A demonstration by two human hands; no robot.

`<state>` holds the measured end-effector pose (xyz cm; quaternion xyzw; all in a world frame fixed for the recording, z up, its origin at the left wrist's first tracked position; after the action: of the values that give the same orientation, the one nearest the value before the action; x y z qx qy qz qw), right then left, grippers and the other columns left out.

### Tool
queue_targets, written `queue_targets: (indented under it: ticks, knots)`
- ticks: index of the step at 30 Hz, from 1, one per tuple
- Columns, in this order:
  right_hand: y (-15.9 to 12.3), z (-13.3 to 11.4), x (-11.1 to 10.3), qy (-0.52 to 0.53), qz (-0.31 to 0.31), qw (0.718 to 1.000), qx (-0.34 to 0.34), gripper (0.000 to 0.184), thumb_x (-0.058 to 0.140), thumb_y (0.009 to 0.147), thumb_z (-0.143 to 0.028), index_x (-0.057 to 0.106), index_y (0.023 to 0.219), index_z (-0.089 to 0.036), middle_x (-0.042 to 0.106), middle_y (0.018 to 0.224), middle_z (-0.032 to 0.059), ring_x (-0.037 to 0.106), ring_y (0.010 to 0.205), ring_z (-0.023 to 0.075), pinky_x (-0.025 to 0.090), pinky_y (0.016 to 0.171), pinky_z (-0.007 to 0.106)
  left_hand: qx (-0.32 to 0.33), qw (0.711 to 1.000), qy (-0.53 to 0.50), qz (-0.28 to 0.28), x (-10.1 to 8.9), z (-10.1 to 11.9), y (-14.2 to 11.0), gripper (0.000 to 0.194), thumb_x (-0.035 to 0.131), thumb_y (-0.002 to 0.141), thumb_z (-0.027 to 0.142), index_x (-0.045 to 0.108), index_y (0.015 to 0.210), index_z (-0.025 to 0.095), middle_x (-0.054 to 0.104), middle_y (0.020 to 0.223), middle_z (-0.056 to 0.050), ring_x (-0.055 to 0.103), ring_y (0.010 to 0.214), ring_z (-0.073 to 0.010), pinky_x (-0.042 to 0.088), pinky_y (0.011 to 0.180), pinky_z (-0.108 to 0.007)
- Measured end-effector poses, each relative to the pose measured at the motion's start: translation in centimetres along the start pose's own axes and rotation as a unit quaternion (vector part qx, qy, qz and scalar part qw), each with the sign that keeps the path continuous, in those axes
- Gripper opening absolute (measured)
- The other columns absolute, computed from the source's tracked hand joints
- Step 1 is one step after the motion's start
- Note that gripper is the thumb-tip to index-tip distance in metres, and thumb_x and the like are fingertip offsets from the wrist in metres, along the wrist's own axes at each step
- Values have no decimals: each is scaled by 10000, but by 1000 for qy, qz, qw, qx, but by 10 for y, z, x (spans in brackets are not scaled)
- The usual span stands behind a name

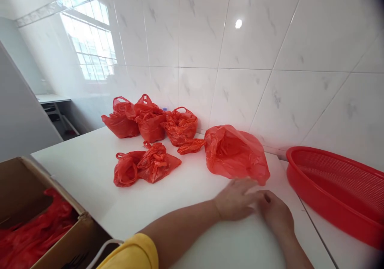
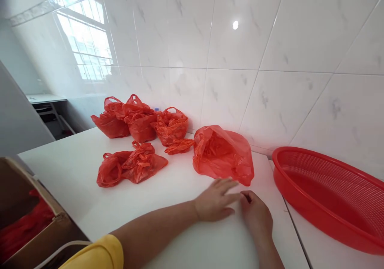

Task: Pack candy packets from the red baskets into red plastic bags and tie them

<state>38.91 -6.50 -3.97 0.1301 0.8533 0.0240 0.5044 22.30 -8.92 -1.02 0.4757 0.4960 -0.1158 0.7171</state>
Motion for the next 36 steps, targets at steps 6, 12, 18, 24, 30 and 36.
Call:
queue_targets:
  ticks: [6,12,18,24,30,36]
  knots:
    - [-4,-7,-10,52,-93,990,91,311,384,860,-486,624,925,-299,677,951,-2,621,818,215,473,637,317,-242,933,213,159,-99,-86,-58,444,496,844,263,510,1287,229,329,1489,-135,191,1412,-307,199,1105,-544]
    - [-8,-15,-11,19,-92,991,97,311,367,834,-481,598,913,-288,669,927,19,598,778,230,445,603,324,-503,818,257,110,-186,-150,-131,543,491,836,495,477,1308,227,315,1488,-160,233,1384,-363,223,1046,-640]
    - [-9,-17,-7,-7,-82,995,55,291,363,831,-447,596,883,-281,658,973,15,590,800,219,433,629,317,-637,745,182,75,-218,-174,-198,564,237,879,605,504,1281,313,463,1395,-112,359,1314,-365,262,984,-685]
    - [-9,-14,-6,-1,-81,995,49,298,365,824,-451,603,874,-279,664,967,14,593,787,222,421,598,312,-706,694,140,26,-223,-183,-235,781,499,747,608,359,1411,220,425,1398,-206,529,1138,-403,455,843,-523]
    - [-8,-14,-5,3,-62,997,38,296,385,810,-439,620,868,-268,670,946,31,593,751,220,410,578,308,-662,724,178,75,-224,-180,-231,449,392,852,310,514,1280,248,591,1234,-121,557,1113,-318,441,876,-427]
    - [-9,-14,-5,5,-63,997,54,298,396,796,-435,634,865,-269,675,913,21,585,722,202,400,582,296,-650,751,79,88,-213,-190,-200,637,532,737,614,507,1275,274,469,1362,-125,541,1130,-326,440,872,-420]
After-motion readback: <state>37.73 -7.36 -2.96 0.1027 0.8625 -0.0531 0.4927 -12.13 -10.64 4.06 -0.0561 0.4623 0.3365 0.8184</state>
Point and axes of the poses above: each hand's wrist, its own y-axis towards the middle knuckle, its own x-axis out of the palm, z = x × y, the point moved 3 cm from there along y, towards the middle knuckle
